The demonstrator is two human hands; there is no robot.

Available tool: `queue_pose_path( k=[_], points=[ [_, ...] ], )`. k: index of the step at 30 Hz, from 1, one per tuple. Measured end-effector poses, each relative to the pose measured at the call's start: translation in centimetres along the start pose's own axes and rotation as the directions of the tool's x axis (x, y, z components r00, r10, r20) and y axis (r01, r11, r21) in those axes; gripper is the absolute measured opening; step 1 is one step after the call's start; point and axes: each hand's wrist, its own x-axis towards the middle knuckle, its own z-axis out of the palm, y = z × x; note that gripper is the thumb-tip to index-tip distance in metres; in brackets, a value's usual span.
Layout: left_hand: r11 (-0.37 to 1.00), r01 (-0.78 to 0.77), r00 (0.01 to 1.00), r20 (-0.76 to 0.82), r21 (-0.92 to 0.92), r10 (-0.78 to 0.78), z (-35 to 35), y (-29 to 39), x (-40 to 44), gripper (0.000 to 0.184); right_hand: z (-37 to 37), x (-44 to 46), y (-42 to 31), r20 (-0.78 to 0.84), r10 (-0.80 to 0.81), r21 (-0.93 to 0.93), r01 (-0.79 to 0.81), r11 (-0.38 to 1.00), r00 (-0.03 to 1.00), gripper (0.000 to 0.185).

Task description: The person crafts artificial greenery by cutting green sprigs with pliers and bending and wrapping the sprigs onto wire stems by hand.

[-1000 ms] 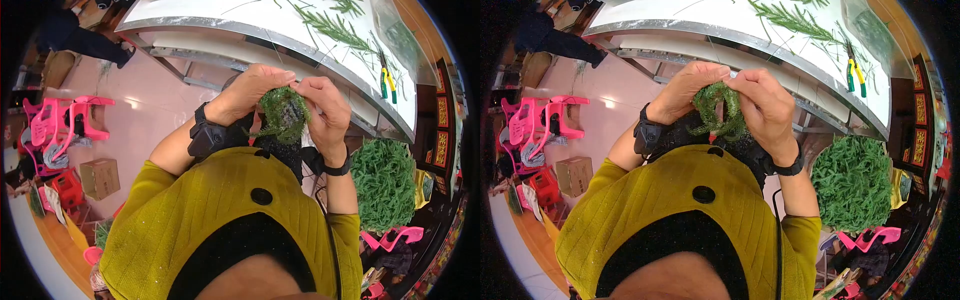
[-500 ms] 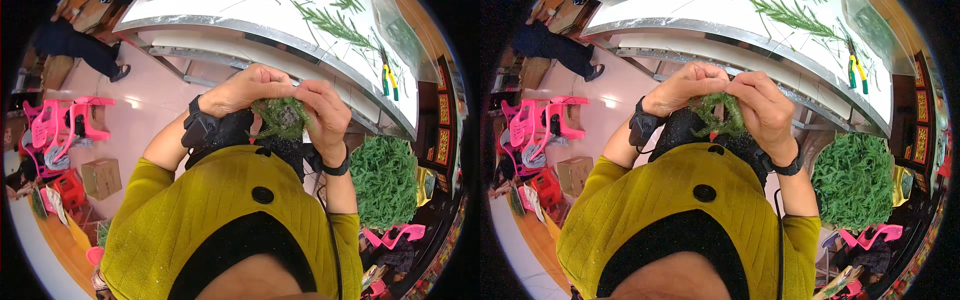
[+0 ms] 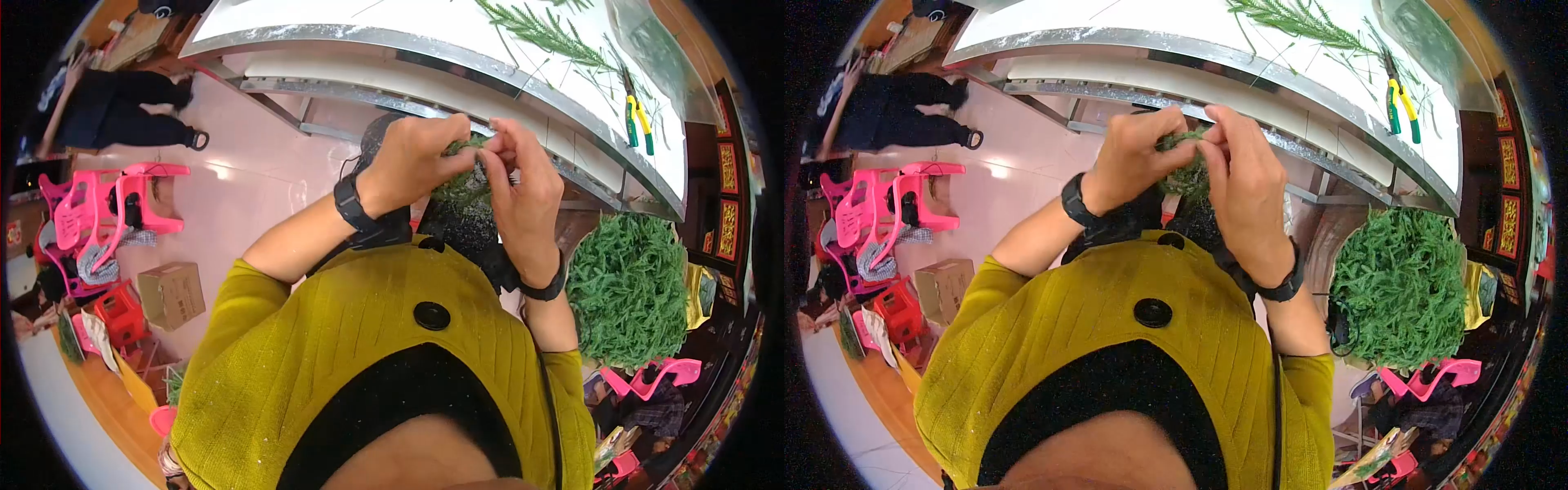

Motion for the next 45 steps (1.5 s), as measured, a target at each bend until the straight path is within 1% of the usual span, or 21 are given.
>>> queue_pose_path(
  k=[2,4,5,8,11,14,17,19,22,25,26,28,29,30,31,32,34,37,40,43,45],
  points=[
    [0.996,-0.044,0.997,-0.058,0.077,0.049,0.3,0.3,-0.2,0.02,0.2,-0.3,-0.1,-0.033,0.078,0.01,-0.078,0.997,0.996,0.02],
    [0.978,-0.119,0.98,-0.14,0.17,0.143,1.1,-0.2,-0.6,0.02,0.2,-0.4,0.2,0.028,0.274,0.182,-0.274,0.944,0.961,0.013],
    [0.968,-0.144,0.976,-0.132,0.206,0.174,1.2,-0.3,-0.7,0.02,0.2,-0.3,0.5,0.068,0.362,0.263,-0.366,0.893,0.93,0.01],
    [0.938,-0.219,0.96,-0.114,0.27,0.257,1.1,-1.0,-0.9,0.02,-0.2,-0.5,2.6,0.318,0.422,0.494,-0.528,0.691,0.849,0.009],
    [0.932,-0.269,0.945,-0.122,0.242,0.304,1.2,-1.7,-0.9,0.018,-0.3,-0.4,3.6,0.442,0.424,0.562,-0.612,0.557,0.791,0.012],
    [0.937,-0.298,0.932,-0.158,0.18,0.327,1.2,-2.1,-0.7,0.016,-0.2,-0.3,3.8,0.466,0.409,0.617,-0.62,0.485,0.784,0.016],
    [0.949,-0.286,0.932,-0.191,0.129,0.307,1.0,-2.0,-0.3,0.017,0.6,-0.5,3.8,0.422,0.417,0.708,-0.58,0.403,0.805,0.015],
    [0.968,-0.24,0.952,-0.178,0.072,0.25,0.7,-1.5,-0.3,0.014,0.8,-0.7,3.4,0.373,0.44,0.687,-0.562,0.461,0.817,0.014],
    [0.988,-0.136,0.988,-0.081,-0.069,0.13,0.2,-0.9,-0.2,0.01,1.0,-1.1,3.5,0.322,0.45,0.662,-0.538,0.522,0.833,0.013],
    [0.972,-0.12,0.993,-0.02,-0.201,0.118,-0.2,-1.1,-0.1,0.01,1.1,-1.3,3.3,0.246,0.413,0.655,-0.464,0.596,0.877,0.012],
    [0.96,0.001,0.998,0.055,-0.281,0.015,-0.4,-1.1,-0.2,0.011,1.1,-1.3,3.0,0.215,0.392,0.652,-0.43,0.624,0.895,0.012],
    [0.88,0.249,0.96,0.223,-0.404,-0.17,-1.0,-1.0,-0.5,0.014,1.2,-1.1,2.3,0.101,0.308,0.563,-0.309,0.767,0.946,0.011],
    [0.721,0.403,0.915,0.274,-0.563,-0.297,-0.8,-0.7,-0.5,0.015,1.1,-1.0,2.0,0.048,0.257,0.507,-0.245,0.826,0.965,0.011],
    [0.508,0.522,0.848,0.348,-0.686,-0.401,-0.6,-0.3,-0.4,0.016,0.9,-0.9,1.8,0.009,0.158,0.403,-0.148,0.903,0.987,0.012],
    [0.256,0.595,0.764,0.438,-0.762,-0.474,-0.5,-0.1,-0.2,0.018,0.5,-0.7,1.7,-0.019,0.051,0.289,-0.044,0.956,0.999,0.013],
    [0.144,0.649,0.709,0.524,-0.747,-0.473,-0.7,-0.1,-0.1,0.019,0.3,-0.5,1.7,-0.034,-0.058,0.169,0.063,0.984,0.998,0.015],
    [-0.082,0.731,0.585,0.685,-0.677,-0.435,-1.1,-0.1,0.2,0.021,0.0,-0.4,1.7,-0.018,-0.124,0.118,0.125,0.985,0.992,0.018],
    [-0.083,0.749,0.572,0.704,-0.658,-0.42,-1.4,0.4,0.8,0.021,-0.5,0.1,1.4,-0.011,-0.192,0.047,0.193,0.98,0.981,0.021],
    [-0.088,0.715,0.586,0.664,-0.693,-0.464,-1.8,2.1,1.6,0.019,-0.5,0.0,1.6,-0.008,-0.223,0.018,0.223,0.975,0.975,0.024],
    [0.163,0.754,0.64,0.656,-0.637,-0.4,-1.6,0.5,1.2,0.012,-0.4,-0.2,1.6,0.01,-0.229,0.016,0.228,0.973,0.973,0.026],
    [0.243,0.727,0.681,0.629,-0.642,-0.375,-1.4,0.2,1.1,0.011,-0.4,-0.3,1.8,0.037,-0.205,0.033,0.204,0.978,0.978,0.027]
  ],
)
